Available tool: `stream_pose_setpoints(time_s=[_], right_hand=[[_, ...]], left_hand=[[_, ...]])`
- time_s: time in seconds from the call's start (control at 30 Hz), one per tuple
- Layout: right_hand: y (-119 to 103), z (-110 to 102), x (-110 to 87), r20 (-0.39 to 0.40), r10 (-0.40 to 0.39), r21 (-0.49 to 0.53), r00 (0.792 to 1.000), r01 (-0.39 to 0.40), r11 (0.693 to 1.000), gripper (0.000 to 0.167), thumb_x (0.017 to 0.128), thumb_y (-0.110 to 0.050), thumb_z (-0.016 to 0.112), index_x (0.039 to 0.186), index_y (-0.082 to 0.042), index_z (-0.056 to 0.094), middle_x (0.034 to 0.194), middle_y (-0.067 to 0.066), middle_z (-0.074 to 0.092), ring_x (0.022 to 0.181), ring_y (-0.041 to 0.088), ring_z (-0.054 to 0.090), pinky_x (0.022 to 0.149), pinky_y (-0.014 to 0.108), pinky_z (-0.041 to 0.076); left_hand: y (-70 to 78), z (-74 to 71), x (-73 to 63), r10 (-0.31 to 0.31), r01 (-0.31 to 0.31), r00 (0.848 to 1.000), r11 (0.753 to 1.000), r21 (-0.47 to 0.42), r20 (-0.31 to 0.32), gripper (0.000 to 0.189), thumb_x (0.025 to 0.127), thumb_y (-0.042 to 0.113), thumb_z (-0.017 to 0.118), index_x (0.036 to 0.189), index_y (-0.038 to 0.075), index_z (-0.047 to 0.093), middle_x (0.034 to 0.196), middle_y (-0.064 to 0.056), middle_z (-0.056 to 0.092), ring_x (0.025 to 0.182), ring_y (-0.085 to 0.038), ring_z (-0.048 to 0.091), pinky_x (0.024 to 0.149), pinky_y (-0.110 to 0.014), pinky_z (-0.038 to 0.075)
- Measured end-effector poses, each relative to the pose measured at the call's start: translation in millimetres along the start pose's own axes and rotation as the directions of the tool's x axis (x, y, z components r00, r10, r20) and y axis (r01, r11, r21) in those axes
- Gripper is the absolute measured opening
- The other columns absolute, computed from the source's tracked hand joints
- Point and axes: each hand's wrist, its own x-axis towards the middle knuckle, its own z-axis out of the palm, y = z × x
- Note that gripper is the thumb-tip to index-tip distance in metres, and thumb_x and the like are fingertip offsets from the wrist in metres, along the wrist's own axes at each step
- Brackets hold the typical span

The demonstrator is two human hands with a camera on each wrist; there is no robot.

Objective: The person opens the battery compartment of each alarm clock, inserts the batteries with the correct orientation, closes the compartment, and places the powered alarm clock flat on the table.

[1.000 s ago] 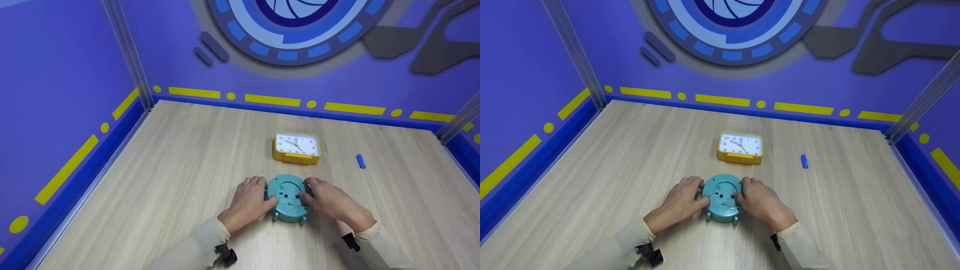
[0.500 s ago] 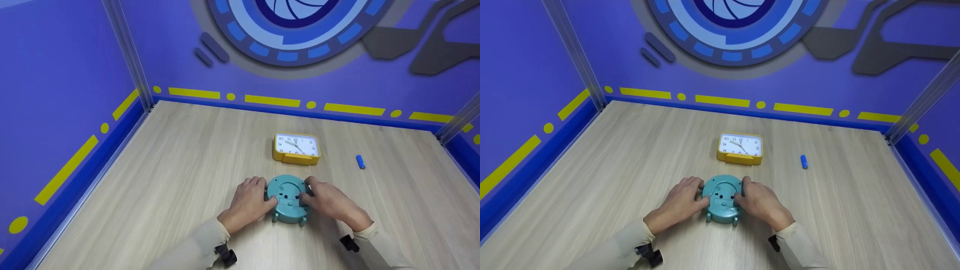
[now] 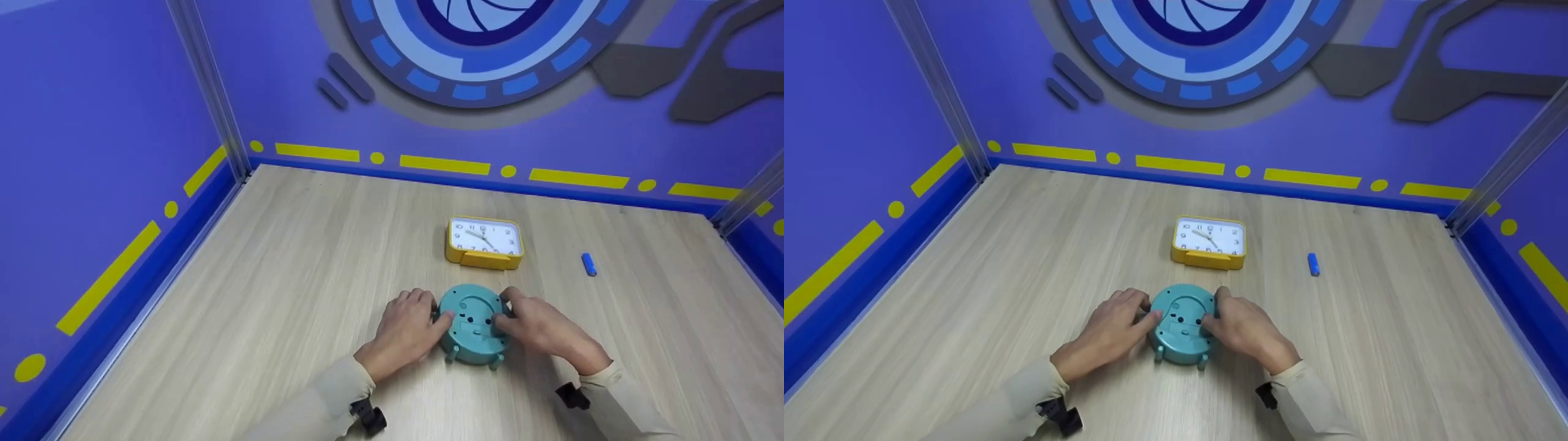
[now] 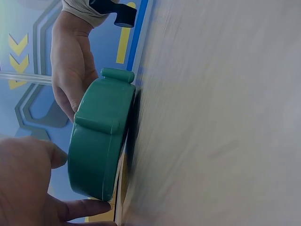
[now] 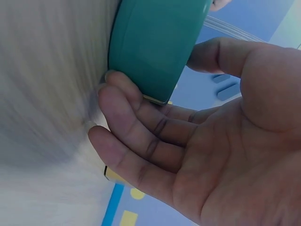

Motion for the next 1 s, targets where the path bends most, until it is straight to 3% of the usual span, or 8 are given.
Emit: stream_pose_setpoints(time_s=[0.27,0.5,0.77,0.83,1.0], right_hand=[[2,-3,-1.1,0.0,-0.037,0.042,0.999,0.037,0.998,0.042,0.102,-0.019,0.064,0.131,0.008,0.052,0.089,0.007,0.059,0.075,0.02,0.056,0.063,0.037,0.046],[5,-3,-0.2,0.01,-0.035,0.092,0.999,0.034,0.995,0.041,0.103,-0.017,0.062,0.134,0.008,0.051,0.094,0.009,0.061,0.078,0.021,0.058,0.063,0.036,0.047],[0,-1,-1.3,0.012,0.002,0.045,1.0,-0.003,0.999,0.042,0.103,-0.017,0.06,0.136,0.007,0.05,0.095,0.01,0.061,0.08,0.022,0.058,0.066,0.038,0.048],[-3,0,-2.2,0.003,0.004,0.007,1.0,-0.004,1.0,0.043,0.104,-0.018,0.06,0.138,0.008,0.049,0.101,0.012,0.063,0.085,0.023,0.059,0.071,0.042,0.051],[-11,1,-5.7,-0.055,-0.002,-0.101,0.998,-0.004,0.995,0.054,0.104,-0.019,0.063,0.146,0.009,0.043,0.134,0.029,0.058,0.107,0.032,0.063,0.094,0.056,0.053]], left_hand=[[-1.5,-1.2,-1.1,0.018,-0.019,0.999,0.999,-0.033,-0.034,0.041,0.109,0.046,0.052,0.094,0.01,0.065,0.094,0.001,0.058,0.09,-0.021,0.053,0.083,-0.041,0.047],[-1.6,-2.8,-2.1,0.018,-0.019,1.0,0.998,-0.052,-0.021,0.054,0.11,0.051,0.047,0.105,0.004,0.073,0.104,-0.004,0.064,0.095,-0.023,0.056,0.087,-0.043,0.048],[-5.0,0.5,0.4,0.036,-0.045,0.996,0.993,-0.113,-0.084,0.041,0.107,0.043,0.057,0.081,0.012,0.063,0.081,0.004,0.054,0.079,-0.018,0.051,0.073,-0.034,0.044],[-5.3,1.0,0.5,0.035,-0.047,0.995,0.991,-0.127,-0.094,0.039,0.106,0.041,0.058,0.08,0.013,0.061,0.08,0.005,0.052,0.078,-0.017,0.05,0.072,-0.033,0.043],[-4.8,1.3,1.1,0.029,-0.045,0.994,0.986,-0.163,-0.101,0.037,0.104,0.04,0.061,0.08,0.013,0.061,0.08,0.006,0.053,0.079,-0.017,0.051,0.073,-0.033,0.043]])
